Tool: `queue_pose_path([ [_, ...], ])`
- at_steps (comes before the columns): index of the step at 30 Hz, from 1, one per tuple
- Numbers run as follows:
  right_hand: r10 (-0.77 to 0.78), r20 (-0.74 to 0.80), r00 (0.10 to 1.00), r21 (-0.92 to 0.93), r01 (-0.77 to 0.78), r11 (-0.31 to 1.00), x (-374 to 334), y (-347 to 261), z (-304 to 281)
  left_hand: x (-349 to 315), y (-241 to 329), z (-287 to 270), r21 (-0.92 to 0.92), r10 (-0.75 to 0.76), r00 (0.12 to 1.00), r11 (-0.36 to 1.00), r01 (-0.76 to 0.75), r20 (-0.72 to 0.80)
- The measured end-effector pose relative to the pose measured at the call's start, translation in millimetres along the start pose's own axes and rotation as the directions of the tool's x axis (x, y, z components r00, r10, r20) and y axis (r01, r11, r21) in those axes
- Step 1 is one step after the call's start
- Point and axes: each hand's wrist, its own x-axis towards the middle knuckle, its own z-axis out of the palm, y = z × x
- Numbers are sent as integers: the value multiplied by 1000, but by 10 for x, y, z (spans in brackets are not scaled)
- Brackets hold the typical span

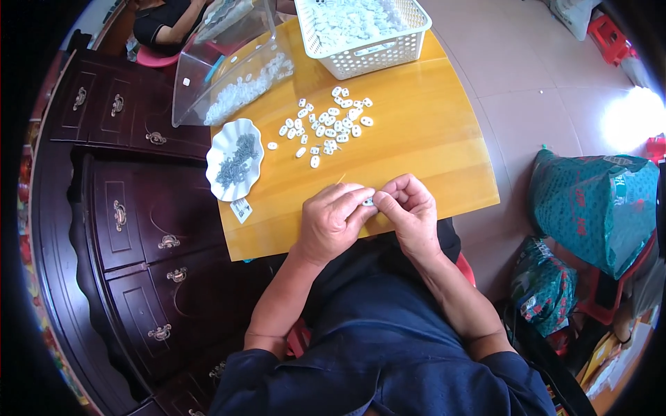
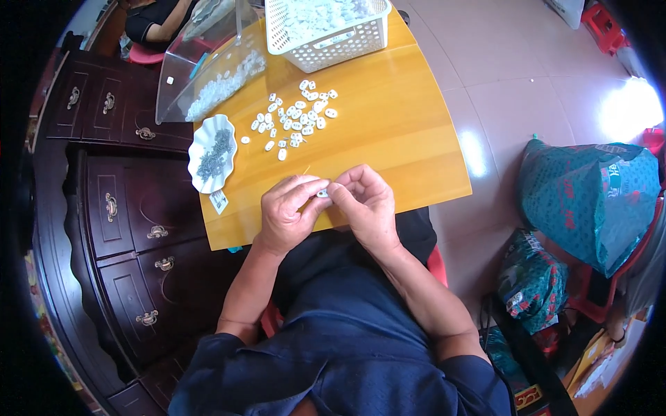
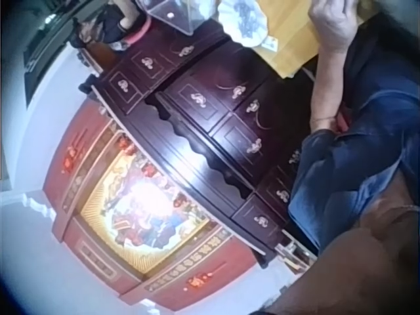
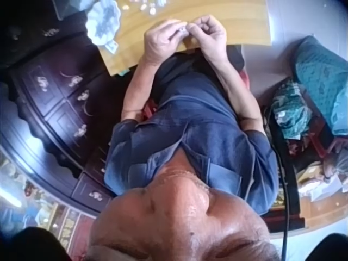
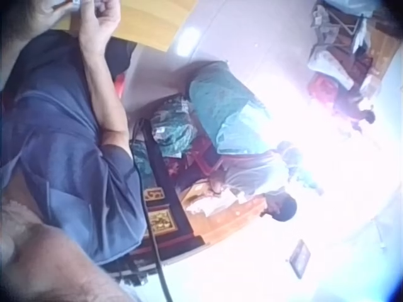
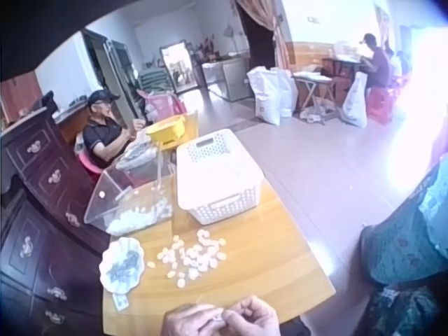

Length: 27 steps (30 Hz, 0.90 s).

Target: Inserting small metal pins into white plastic components at a workbench.

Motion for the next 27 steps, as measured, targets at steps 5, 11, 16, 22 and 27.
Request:
queue_pose_path([
  [5, -25, -14, 1000, 12, 26, 1000, 23, -31, 28, 30, 15, 2, -78, -50, 999, 996, 51, 13],
  [11, -64, -43, 997, -63, 61, 996, 41, -19, -21, 95, 72, -51, -185, -161, 979, 966, 182, 123],
  [16, -10, 23, 1000, -164, 14, 986, 50, -40, -53, 92, 4, -104, -254, -230, 954, 927, 275, 195],
  [22, -84, 1, 996, -301, 80, 950, 58, 16, -89, 360, -306, -457, 0, -340, 847, 928, 372, 408],
  [27, -94, 7, 996, -323, 92, 942, 67, 23, -72, 1072, -798, -760, -124, -363, 880, 901, 415, 308],
])
